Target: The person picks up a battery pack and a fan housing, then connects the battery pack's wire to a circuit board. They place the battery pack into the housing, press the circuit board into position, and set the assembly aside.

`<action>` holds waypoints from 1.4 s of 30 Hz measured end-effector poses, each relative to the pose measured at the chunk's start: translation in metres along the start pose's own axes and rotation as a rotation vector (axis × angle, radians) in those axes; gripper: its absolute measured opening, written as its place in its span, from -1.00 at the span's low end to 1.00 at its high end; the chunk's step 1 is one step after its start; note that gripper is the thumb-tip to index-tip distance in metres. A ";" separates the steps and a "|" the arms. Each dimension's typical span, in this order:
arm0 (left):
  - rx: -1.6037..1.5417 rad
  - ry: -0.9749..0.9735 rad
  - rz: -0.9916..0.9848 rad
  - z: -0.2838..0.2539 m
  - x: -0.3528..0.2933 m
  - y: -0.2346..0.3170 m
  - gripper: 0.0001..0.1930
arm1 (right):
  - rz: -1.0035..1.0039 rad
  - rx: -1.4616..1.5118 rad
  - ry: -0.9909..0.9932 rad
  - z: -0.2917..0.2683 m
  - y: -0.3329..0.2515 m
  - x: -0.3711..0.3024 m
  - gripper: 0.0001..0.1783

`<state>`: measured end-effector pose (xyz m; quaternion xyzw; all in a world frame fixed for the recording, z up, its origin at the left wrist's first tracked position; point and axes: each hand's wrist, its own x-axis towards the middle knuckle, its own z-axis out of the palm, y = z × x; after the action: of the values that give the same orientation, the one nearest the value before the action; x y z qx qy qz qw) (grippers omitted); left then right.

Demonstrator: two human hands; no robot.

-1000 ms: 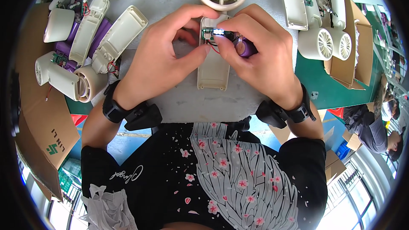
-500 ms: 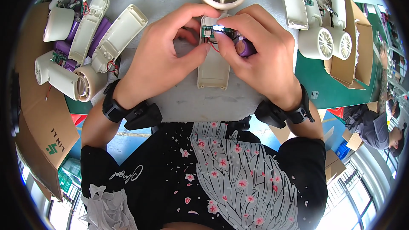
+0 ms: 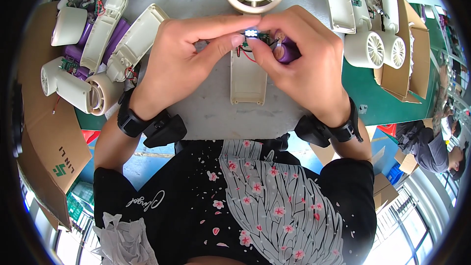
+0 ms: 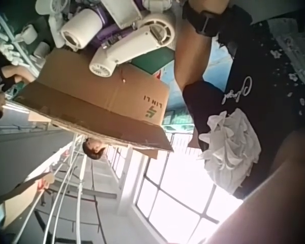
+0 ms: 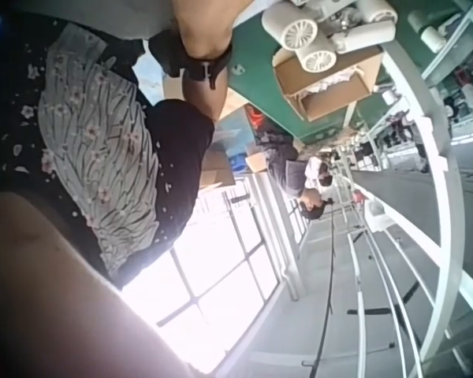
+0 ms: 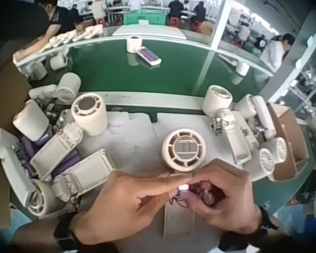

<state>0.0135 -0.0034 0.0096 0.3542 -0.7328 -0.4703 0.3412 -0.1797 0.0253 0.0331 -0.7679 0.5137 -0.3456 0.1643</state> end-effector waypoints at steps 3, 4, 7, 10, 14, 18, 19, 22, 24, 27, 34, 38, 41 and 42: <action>0.066 -0.005 0.095 -0.001 0.001 -0.004 -0.77 | 0.236 0.056 -0.102 -0.004 -0.003 -0.002 -0.83; 0.100 -0.006 0.143 -0.001 0.002 -0.005 -0.76 | 0.238 0.054 -0.100 -0.004 -0.003 -0.002 -0.83; 0.098 -0.004 0.153 0.001 0.003 -0.007 -0.75 | 0.260 0.048 -0.198 -0.006 0.000 0.000 -0.82; 0.109 -0.017 0.156 0.000 0.004 -0.005 -0.74 | 0.317 0.065 -0.253 -0.010 -0.002 0.001 -0.82; 0.109 -0.069 0.125 -0.001 0.006 -0.005 -0.74 | 0.389 0.078 -0.359 -0.015 0.001 0.004 -0.80; 0.064 -0.127 0.079 -0.002 0.012 -0.003 -0.72 | 0.314 0.231 -0.412 -0.026 0.010 -0.004 -0.73; 0.069 -0.142 0.063 -0.004 0.011 -0.002 -0.71 | 0.260 0.310 -0.422 -0.029 0.011 -0.006 -0.70; 0.062 -0.136 0.083 -0.007 0.008 -0.003 -0.69 | 0.474 0.523 -0.489 -0.046 -0.002 -0.013 -0.59; 0.032 -0.117 0.141 -0.005 0.008 -0.006 -0.67 | 0.566 0.603 -0.503 -0.055 -0.008 -0.015 -0.53; 0.037 -0.118 0.086 -0.003 0.009 -0.002 -0.67 | 0.789 0.783 -0.421 -0.056 -0.002 -0.024 -0.51; -0.091 -0.051 -0.015 0.006 0.002 0.000 -0.66 | 0.299 -0.144 -0.193 -0.045 -0.002 -0.043 -0.75; -0.063 -0.041 -0.032 0.008 0.004 0.001 -0.65 | -0.023 -0.262 -0.107 -0.048 -0.002 -0.046 -0.79; -0.047 -0.051 -0.044 0.007 0.003 0.002 -0.64 | -0.104 -0.244 -0.141 -0.048 -0.003 -0.045 -0.77; -0.050 -0.047 -0.057 0.006 0.002 0.003 -0.64 | -0.102 -0.245 -0.137 -0.047 -0.005 -0.044 -0.77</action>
<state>0.0069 -0.0020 0.0109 0.3550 -0.7184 -0.5060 0.3191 -0.2197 0.0716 0.0535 -0.8291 0.4998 -0.2352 0.0863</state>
